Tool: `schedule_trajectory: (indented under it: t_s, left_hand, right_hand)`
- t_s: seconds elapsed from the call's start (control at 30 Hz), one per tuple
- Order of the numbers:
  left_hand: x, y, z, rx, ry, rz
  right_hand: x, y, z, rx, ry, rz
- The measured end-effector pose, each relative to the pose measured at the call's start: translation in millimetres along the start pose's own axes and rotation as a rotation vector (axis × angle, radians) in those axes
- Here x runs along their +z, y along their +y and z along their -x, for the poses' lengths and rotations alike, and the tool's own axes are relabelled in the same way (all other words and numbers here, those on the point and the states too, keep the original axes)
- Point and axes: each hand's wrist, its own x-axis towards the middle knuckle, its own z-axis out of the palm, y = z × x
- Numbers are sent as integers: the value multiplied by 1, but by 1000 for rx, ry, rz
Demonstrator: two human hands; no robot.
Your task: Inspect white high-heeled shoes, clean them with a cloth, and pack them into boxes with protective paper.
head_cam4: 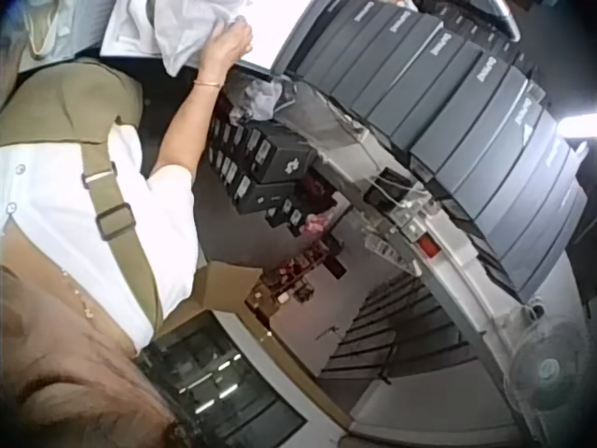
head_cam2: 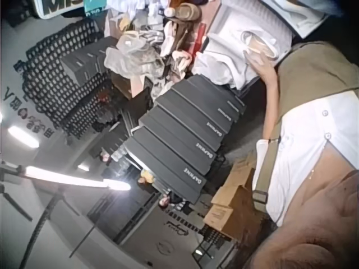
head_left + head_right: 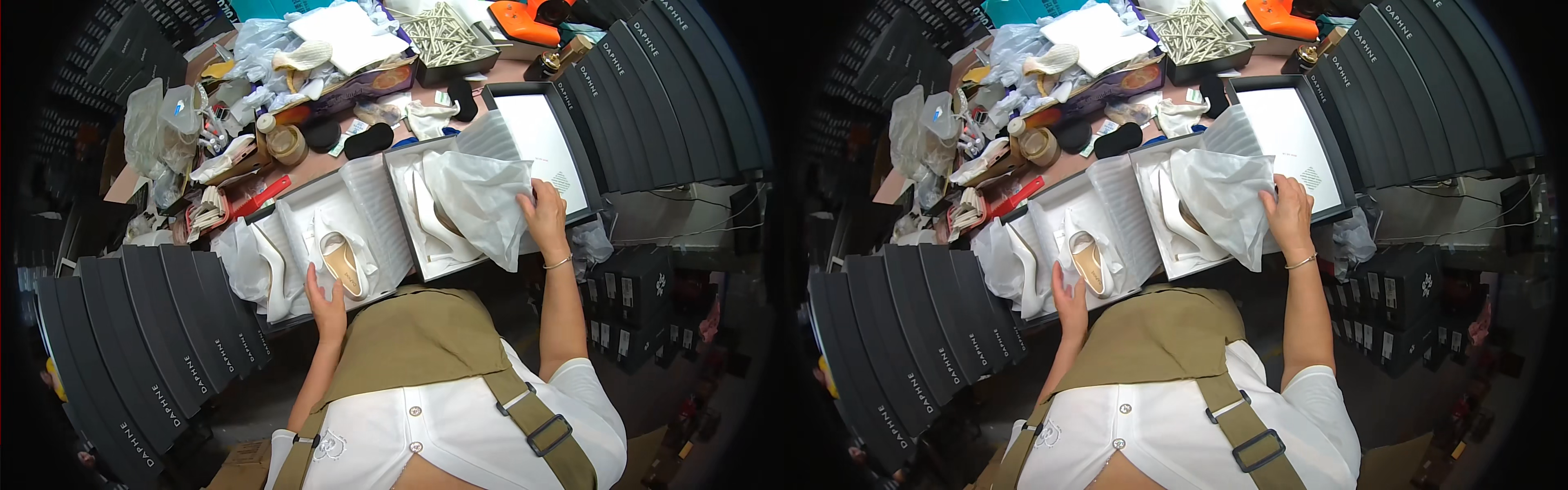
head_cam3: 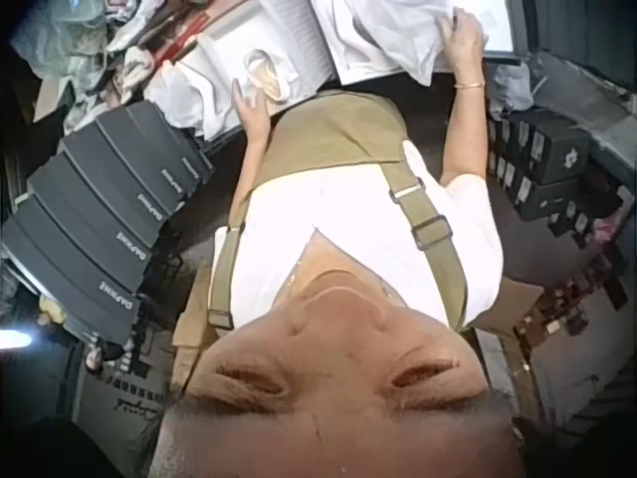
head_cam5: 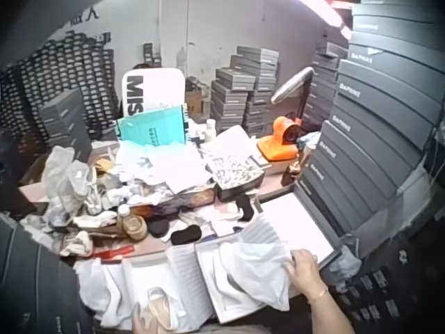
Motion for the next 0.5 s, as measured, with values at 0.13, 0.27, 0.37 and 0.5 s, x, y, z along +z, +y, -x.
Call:
schedule_trajectory:
  t_s: [0.13, 0.27, 0.37, 0.5]
  left_hand:
    - [-9, 31, -5, 295, -225, -263]
    - [23, 31, -13, 225, -52, -204]
    - [27, 18, -15, 156, -37, -120]
    - [17, 8, -6, 86, 15, -185]
  right_hand:
    - [-17, -29, -1, -239, 216, -85]
    - [4, -63, 30, -196, -268, -515]
    - [80, -56, 59, -393, -415, -270]
    - [148, -38, 65, -227, -543, -36]
